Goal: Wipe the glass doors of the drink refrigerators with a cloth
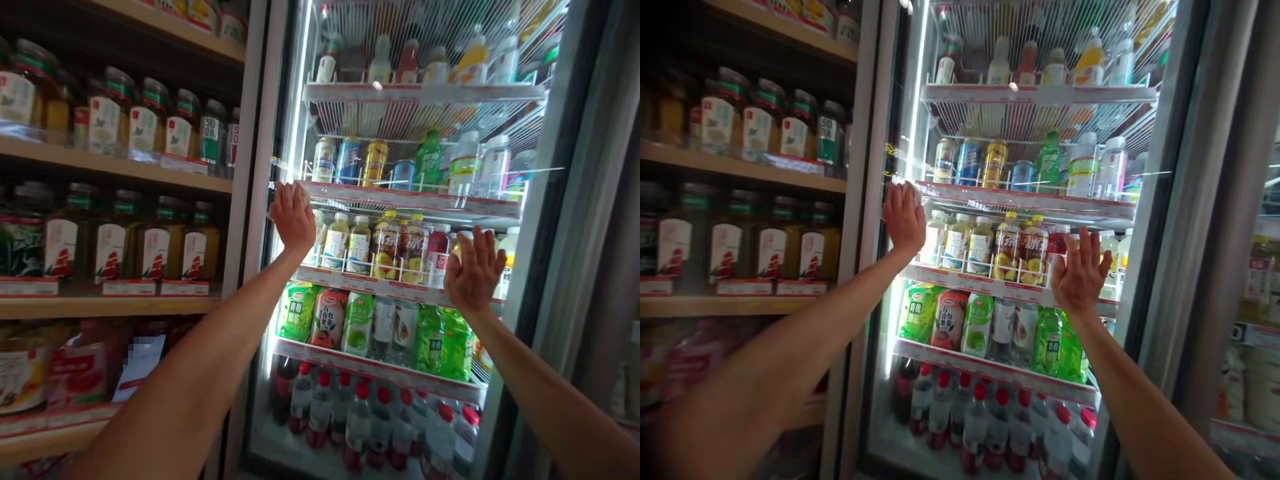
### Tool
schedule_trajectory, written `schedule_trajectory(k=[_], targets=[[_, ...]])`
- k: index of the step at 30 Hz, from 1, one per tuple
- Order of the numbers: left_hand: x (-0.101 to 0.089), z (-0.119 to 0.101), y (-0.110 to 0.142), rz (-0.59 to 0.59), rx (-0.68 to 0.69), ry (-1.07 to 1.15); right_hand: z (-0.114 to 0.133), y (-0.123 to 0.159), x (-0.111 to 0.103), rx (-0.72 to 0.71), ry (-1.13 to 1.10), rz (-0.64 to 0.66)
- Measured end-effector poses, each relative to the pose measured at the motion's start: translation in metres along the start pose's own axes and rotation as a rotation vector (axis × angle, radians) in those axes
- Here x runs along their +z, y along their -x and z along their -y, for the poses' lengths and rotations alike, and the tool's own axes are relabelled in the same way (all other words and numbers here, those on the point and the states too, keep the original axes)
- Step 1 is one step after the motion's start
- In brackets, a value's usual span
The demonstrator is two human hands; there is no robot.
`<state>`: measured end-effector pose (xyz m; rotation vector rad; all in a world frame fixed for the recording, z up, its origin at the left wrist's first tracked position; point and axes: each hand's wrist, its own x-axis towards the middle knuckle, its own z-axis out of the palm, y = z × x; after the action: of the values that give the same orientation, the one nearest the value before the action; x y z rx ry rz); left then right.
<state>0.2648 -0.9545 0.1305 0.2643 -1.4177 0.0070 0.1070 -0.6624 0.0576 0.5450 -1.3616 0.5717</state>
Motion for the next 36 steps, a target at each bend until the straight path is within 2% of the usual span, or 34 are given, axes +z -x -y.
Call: schedule_trajectory(k=[1, 2, 5, 6, 8, 9, 11, 14, 16, 17, 18, 19, 22, 24, 25, 26, 27, 29, 30, 31, 32, 33, 34, 36], targets=[[0.004, -0.013, 0.006, 0.013, 0.023, 0.015, 0.000, 0.000, 0.001, 0.001, 0.001, -0.006], [0.011, -0.032, 0.016, 0.057, 0.120, 0.042, -0.001, 0.000, 0.001, 0.000, -0.001, -0.014], [0.030, -0.102, 0.059, 0.251, 0.611, 0.154, -0.003, 0.000, 0.000, -0.011, -0.011, -0.027], [0.034, -0.119, 0.071, 0.290, 0.757, 0.177, -0.003, 0.000, 0.000, -0.014, -0.014, -0.025], [0.034, -0.129, 0.082, 0.333, 0.929, 0.195, -0.003, 0.000, -0.002, -0.011, -0.018, -0.011], [0.031, -0.120, 0.079, 0.335, 0.934, 0.189, -0.003, 0.000, -0.003, -0.009, -0.022, -0.007], [0.021, -0.084, 0.060, 0.304, 0.795, 0.152, -0.003, 0.000, -0.003, -0.014, -0.039, -0.004], [0.004, -0.020, 0.020, 0.157, 0.370, 0.062, -0.001, 0.000, -0.002, -0.020, -0.054, -0.023], [-0.001, -0.005, 0.007, 0.047, 0.141, 0.012, 0.000, 0.001, -0.001, -0.021, -0.054, -0.031], [0.000, -0.009, 0.008, 0.020, 0.103, -0.002, 0.000, 0.001, 0.000, -0.020, -0.053, -0.033], [0.003, -0.021, 0.014, 0.021, 0.129, -0.004, 0.000, 0.001, 0.000, -0.023, -0.052, -0.036], [0.008, -0.039, 0.024, 0.051, 0.217, 0.004, -0.001, 0.001, 0.000, -0.024, -0.051, -0.042], [0.023, -0.097, 0.057, 0.223, 0.647, 0.059, -0.003, 0.000, 0.000, -0.043, -0.047, -0.063], [0.026, -0.111, 0.068, 0.303, 0.851, 0.079, -0.005, 0.000, 0.000, -0.058, -0.050, -0.068], [0.024, -0.106, 0.066, 0.318, 0.882, 0.076, -0.006, 0.000, 0.000, -0.061, -0.052, -0.069], [0.019, -0.093, 0.060, 0.316, 0.861, 0.065, -0.006, 0.000, 0.000, -0.061, -0.053, -0.069], [0.014, -0.074, 0.051, 0.292, 0.778, 0.042, -0.006, 0.000, 0.001, -0.057, -0.053, -0.070], [0.002, -0.029, 0.025, 0.186, 0.493, -0.021, -0.005, 0.001, 0.002, -0.047, -0.052, -0.064], [-0.003, -0.010, 0.013, 0.102, 0.309, -0.059, -0.005, 0.001, 0.002, -0.042, -0.051, -0.058], [-0.005, 0.003, 0.003, 0.040, 0.180, -0.084, -0.004, 0.001, 0.002, -0.039, -0.049, -0.052], [-0.006, 0.008, -0.002, -0.005, 0.093, -0.102, -0.003, 0.001, 0.002, -0.038, -0.046, -0.046], [-0.004, 0.004, -0.002, -0.021, 0.070, -0.105, -0.002, 0.002, 0.002, -0.036, -0.042, -0.041], [0.001, -0.008, 0.004, -0.005, 0.115, -0.097, -0.002, 0.002, 0.002, -0.033, -0.039, -0.037], [0.013, -0.049, 0.029, 0.075, 0.338, -0.053, -0.002, 0.001, 0.000, -0.028, -0.037, -0.029]])
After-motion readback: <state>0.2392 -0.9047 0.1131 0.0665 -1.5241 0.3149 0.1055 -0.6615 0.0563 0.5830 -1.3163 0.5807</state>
